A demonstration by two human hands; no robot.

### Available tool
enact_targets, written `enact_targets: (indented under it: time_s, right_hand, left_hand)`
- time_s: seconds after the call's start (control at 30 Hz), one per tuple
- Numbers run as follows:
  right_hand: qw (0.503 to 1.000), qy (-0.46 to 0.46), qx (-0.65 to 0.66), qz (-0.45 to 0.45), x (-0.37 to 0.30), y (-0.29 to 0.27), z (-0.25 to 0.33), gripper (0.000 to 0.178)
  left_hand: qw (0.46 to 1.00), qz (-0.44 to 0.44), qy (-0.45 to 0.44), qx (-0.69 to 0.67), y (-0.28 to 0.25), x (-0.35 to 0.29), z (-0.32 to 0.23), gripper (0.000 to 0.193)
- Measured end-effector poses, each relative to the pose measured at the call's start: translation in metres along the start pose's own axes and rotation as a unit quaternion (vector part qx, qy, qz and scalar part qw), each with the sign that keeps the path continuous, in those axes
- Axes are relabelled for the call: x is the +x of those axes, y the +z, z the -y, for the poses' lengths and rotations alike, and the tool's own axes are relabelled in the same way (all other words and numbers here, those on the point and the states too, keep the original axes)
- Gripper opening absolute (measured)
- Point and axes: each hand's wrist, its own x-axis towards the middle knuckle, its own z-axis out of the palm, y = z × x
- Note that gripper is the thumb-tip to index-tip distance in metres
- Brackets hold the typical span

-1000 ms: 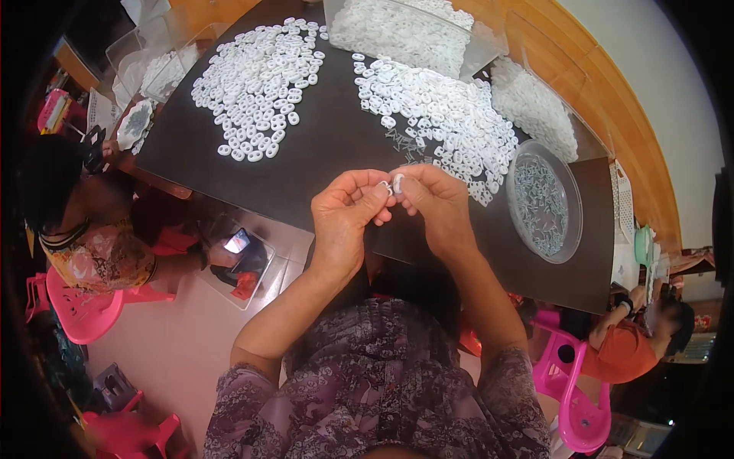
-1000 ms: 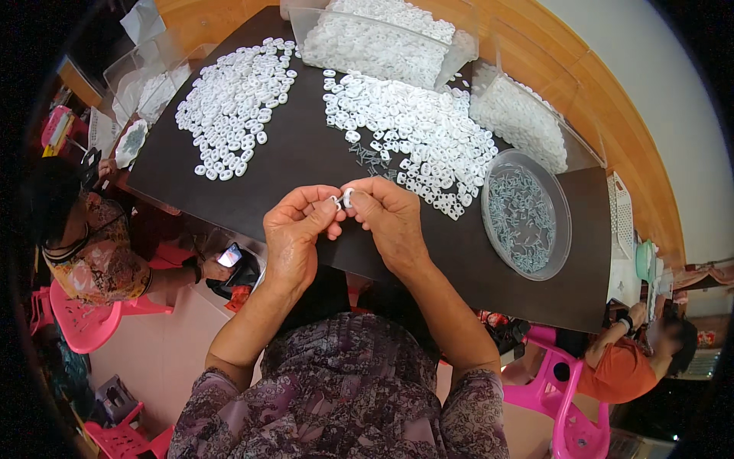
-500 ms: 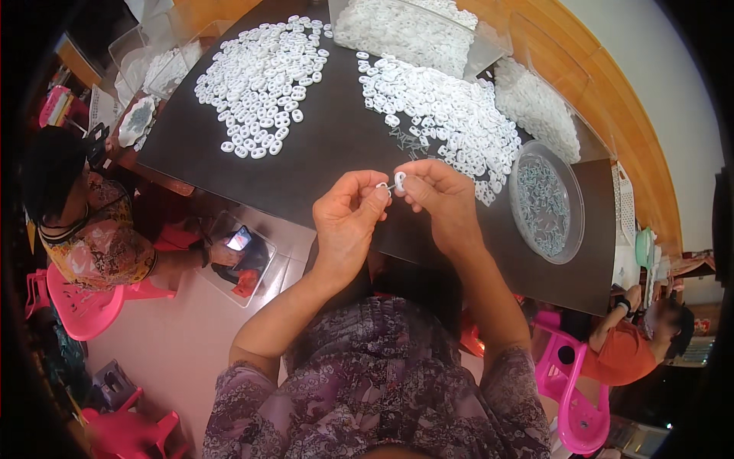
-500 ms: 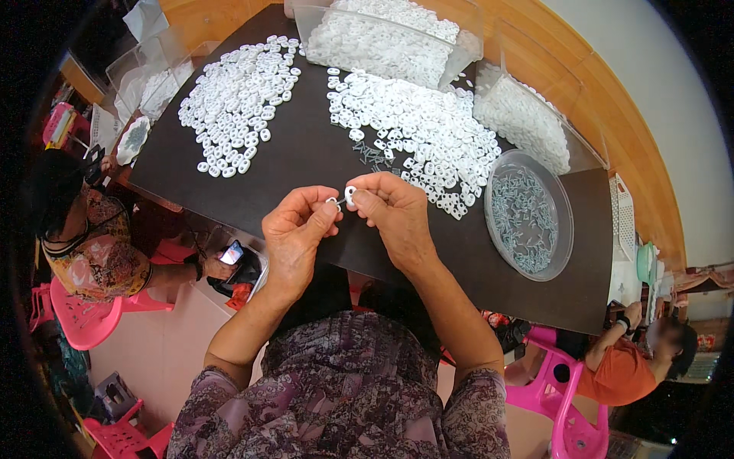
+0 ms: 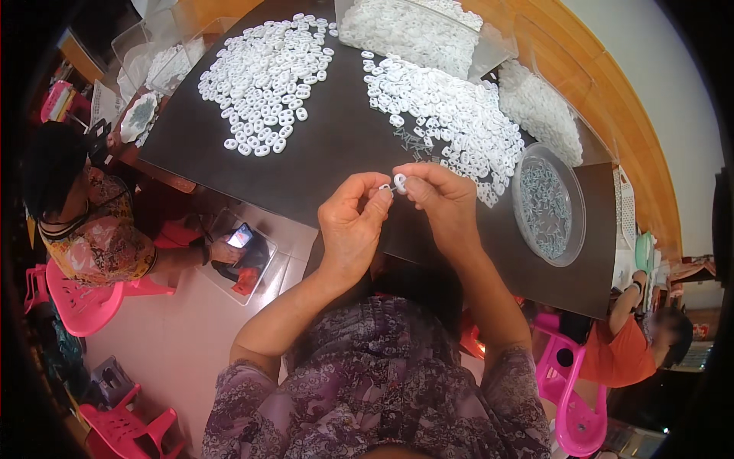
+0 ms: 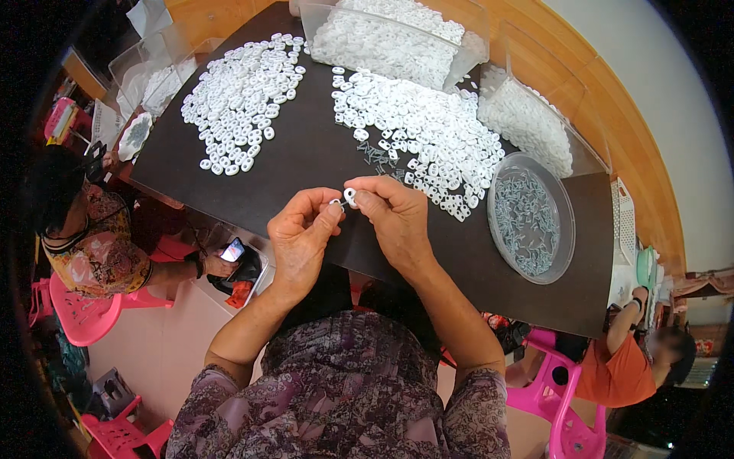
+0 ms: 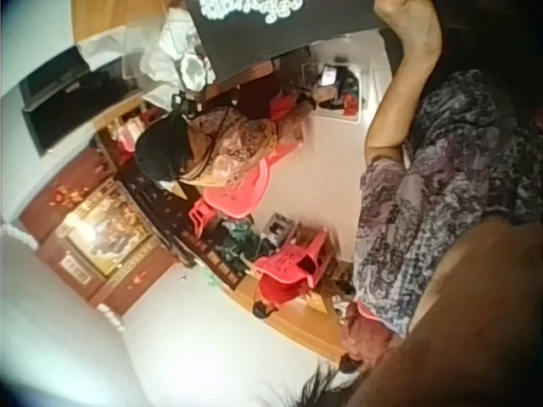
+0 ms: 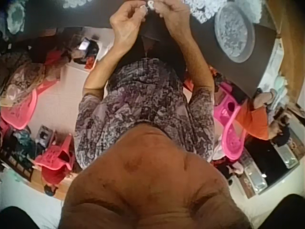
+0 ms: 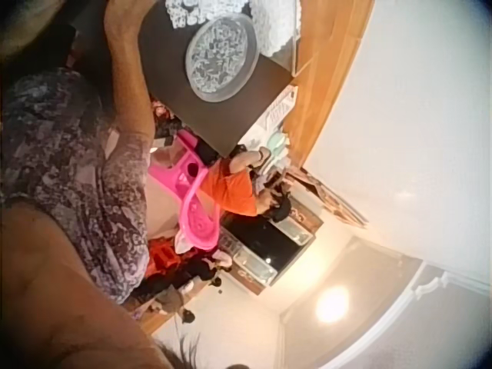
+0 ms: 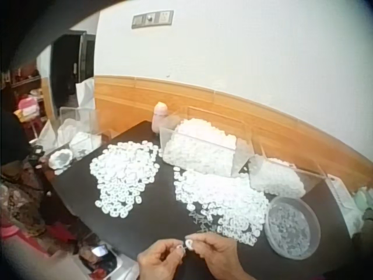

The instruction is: Threading thin wire through small white plastic components at a workbench.

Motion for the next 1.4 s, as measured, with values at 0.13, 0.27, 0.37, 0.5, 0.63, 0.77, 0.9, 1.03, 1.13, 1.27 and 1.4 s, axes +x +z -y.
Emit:
enact_targets:
  time_s: [0.13, 0.27, 0.37, 0.5, 0.63, 0.77, 0.9, 1.03, 1.13, 1.27, 1.4]
  right_hand:
    - [0.998, -0.026, -0.046, -0.02, -0.001, 0.002, -0.003, 0.016]
    - [0.999, -0.019, -0.007, -0.028, -0.003, 0.003, -0.004, 0.012]
    - [0.999, -0.029, -0.03, -0.027, -0.005, 0.006, -0.005, 0.011]
    - [0.993, -0.074, -0.078, -0.039, -0.007, 0.008, -0.009, 0.011]
    - [0.992, -0.079, -0.091, -0.035, -0.008, 0.007, -0.012, 0.011]
    - [0.997, -0.055, -0.049, -0.025, -0.01, 0.007, -0.008, 0.012]
    - [0.997, -0.05, -0.057, -0.03, -0.012, 0.007, -0.007, 0.015]
    - [0.99, -0.085, -0.109, -0.006, -0.015, 0.007, -0.007, 0.02]
    - [0.977, -0.135, -0.163, -0.005, -0.017, 0.008, -0.008, 0.023]
    - [0.957, -0.213, -0.194, -0.028, -0.014, 0.008, -0.009, 0.028]
    - [0.923, -0.293, -0.247, -0.032, -0.011, 0.008, -0.009, 0.031]
  left_hand:
    - [1.0, -0.013, 0.019, 0.011, 0.002, -0.001, 0.004, 0.014]
    - [0.999, -0.015, 0.025, 0.022, 0.004, -0.001, 0.005, 0.014]
    - [0.998, -0.043, 0.035, -0.004, 0.009, -0.001, 0.004, 0.011]
    - [0.997, -0.039, 0.037, -0.054, 0.01, 0.0, 0.008, 0.019]
    - [0.995, -0.003, -0.022, -0.095, 0.006, -0.003, 0.002, 0.023]
    - [0.995, 0.017, -0.018, -0.098, 0.003, -0.005, 0.0, 0.025]
    - [0.994, 0.011, -0.037, -0.104, 0.005, -0.004, -0.003, 0.024]
    - [0.991, -0.009, -0.044, -0.128, 0.003, -0.001, -0.002, 0.022]
    - [0.988, -0.002, -0.033, -0.154, 0.003, 0.001, 0.0, 0.02]
    - [0.981, -0.012, -0.05, -0.188, 0.004, 0.001, 0.0, 0.02]
    - [0.978, -0.022, -0.073, -0.196, 0.003, 0.0, -0.005, 0.02]
